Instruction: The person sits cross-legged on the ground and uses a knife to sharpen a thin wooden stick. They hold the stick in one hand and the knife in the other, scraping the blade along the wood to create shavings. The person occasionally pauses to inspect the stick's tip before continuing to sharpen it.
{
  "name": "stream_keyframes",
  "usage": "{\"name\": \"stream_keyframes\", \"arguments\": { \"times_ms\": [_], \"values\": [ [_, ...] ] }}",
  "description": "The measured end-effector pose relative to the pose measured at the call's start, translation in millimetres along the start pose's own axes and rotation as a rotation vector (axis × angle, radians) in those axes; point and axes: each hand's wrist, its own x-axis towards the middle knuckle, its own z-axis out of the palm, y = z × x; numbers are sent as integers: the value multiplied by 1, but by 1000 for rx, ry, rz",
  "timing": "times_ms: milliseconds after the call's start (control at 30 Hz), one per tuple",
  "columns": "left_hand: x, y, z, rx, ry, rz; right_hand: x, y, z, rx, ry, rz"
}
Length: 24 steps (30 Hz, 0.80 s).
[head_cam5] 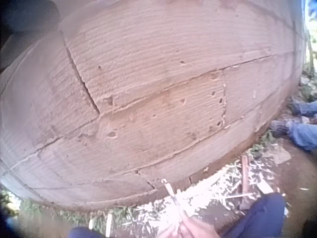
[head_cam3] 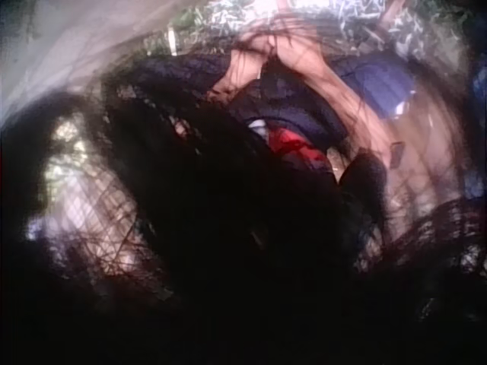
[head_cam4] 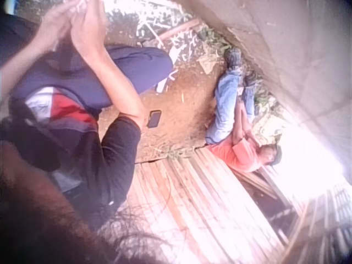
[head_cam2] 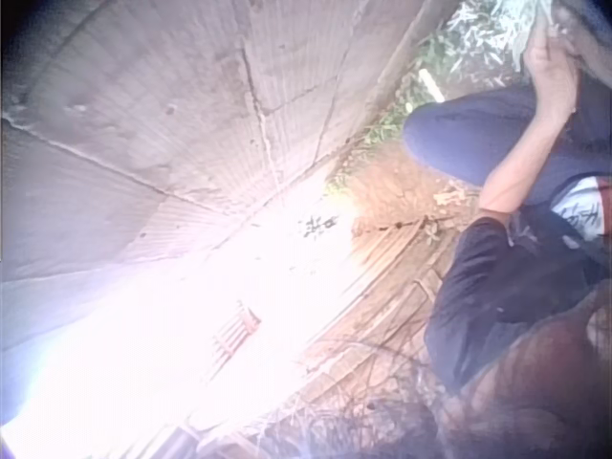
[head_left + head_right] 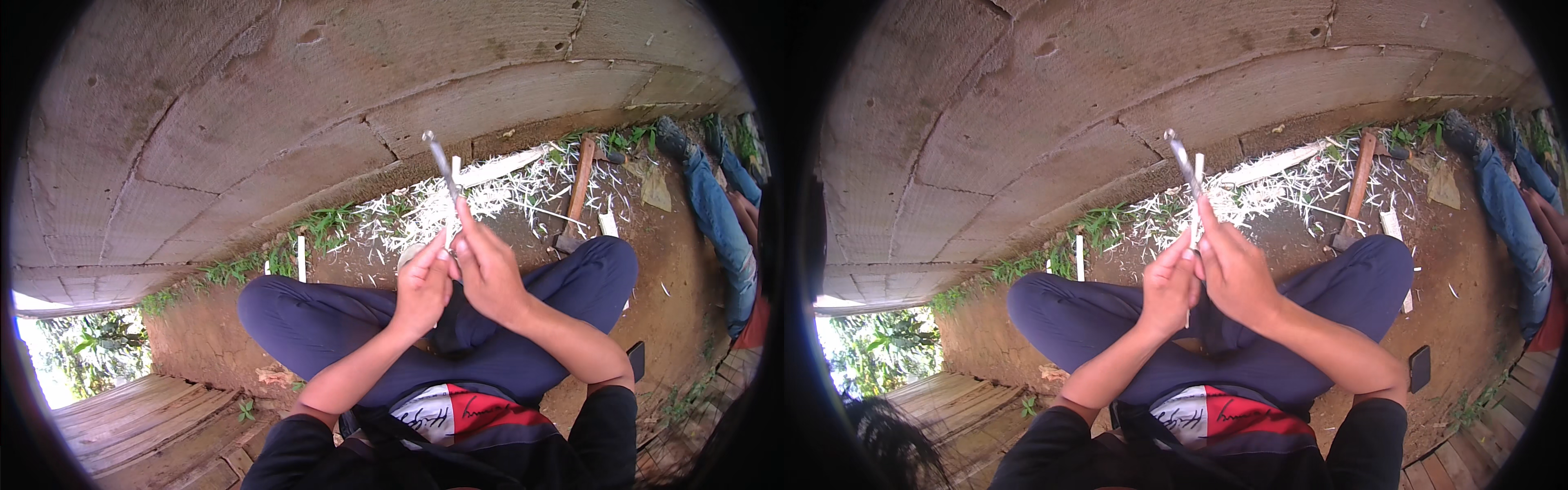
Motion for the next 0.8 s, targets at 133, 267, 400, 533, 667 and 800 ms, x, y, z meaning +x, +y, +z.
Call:
{"name": "stream_keyframes", "arguments": {
  "times_ms": [133, 267, 400, 533, 667, 800],
  "values": [
    [4, 4, 2, -88, -58, -12, 13, -3, -13, 28, 27, 105],
    [19, 23, -17, -198, 92, 13, -3, 3, -4, 56, -38, 95],
    [26, 35, -25, -252, 98, 58, -8, 1, 3, 43, -192, 93],
    [27, 34, -28, -246, 115, 53, -10, 3, 8, 58, -234, 19],
    [25, 35, -27, -259, 108, 50, -9, 2, 8, 102, -200, 26],
    [24, 33, -26, -212, 99, 54, -6, 0, 5, 132, -149, 11]
  ]
}}
